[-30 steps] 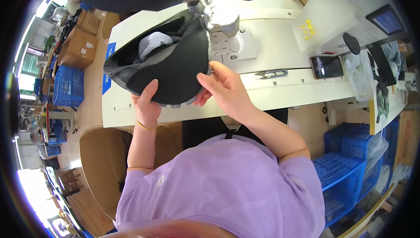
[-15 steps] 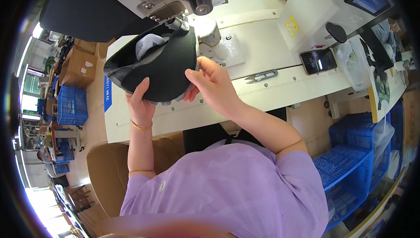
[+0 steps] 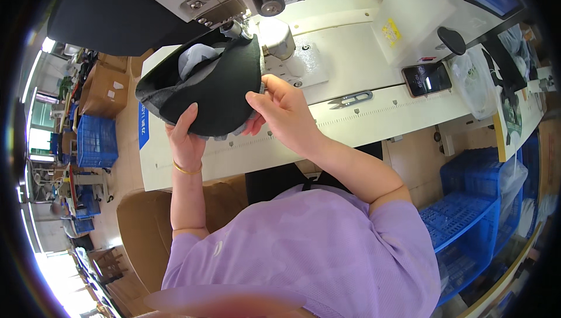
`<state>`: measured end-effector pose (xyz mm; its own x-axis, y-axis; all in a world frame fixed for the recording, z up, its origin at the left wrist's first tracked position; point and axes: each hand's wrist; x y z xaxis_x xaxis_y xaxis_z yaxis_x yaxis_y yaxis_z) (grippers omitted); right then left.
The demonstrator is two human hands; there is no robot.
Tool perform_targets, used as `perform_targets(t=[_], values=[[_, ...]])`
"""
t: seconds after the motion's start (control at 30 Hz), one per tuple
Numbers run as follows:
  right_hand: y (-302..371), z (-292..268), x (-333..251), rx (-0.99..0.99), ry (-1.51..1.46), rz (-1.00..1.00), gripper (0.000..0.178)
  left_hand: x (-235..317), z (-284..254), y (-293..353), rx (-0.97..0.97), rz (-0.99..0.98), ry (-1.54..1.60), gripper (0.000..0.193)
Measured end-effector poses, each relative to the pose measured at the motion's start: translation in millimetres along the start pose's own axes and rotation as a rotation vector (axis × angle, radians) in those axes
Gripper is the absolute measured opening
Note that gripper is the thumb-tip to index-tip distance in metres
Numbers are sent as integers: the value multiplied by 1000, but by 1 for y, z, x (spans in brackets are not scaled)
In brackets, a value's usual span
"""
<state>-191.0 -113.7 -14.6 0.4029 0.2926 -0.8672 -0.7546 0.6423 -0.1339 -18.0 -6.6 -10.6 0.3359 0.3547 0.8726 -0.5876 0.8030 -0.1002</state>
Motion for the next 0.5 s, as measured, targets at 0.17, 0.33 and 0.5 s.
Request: perform_targets(t=[0.17, 0.33, 0.5], values=[[1, -4, -3, 20, -9, 11, 20, -2, 1, -1, -8, -28, -16, 27], [0, -4, 0, 18, 40, 19, 20, -2, 6, 1, 13, -25, 2, 26], [-4, -1, -1, 3, 3, -2, 24, 7, -9, -5, -57, -82, -89, 30]])
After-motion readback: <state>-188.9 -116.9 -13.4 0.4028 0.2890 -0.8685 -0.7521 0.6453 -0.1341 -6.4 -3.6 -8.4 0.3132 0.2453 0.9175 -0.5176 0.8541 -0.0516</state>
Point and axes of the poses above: each hand's wrist, its own y-axis away from the middle knuckle, its own z-axis out of the palm, x = y × z, and after that the axes turned 2 degrees about -z, right-handed
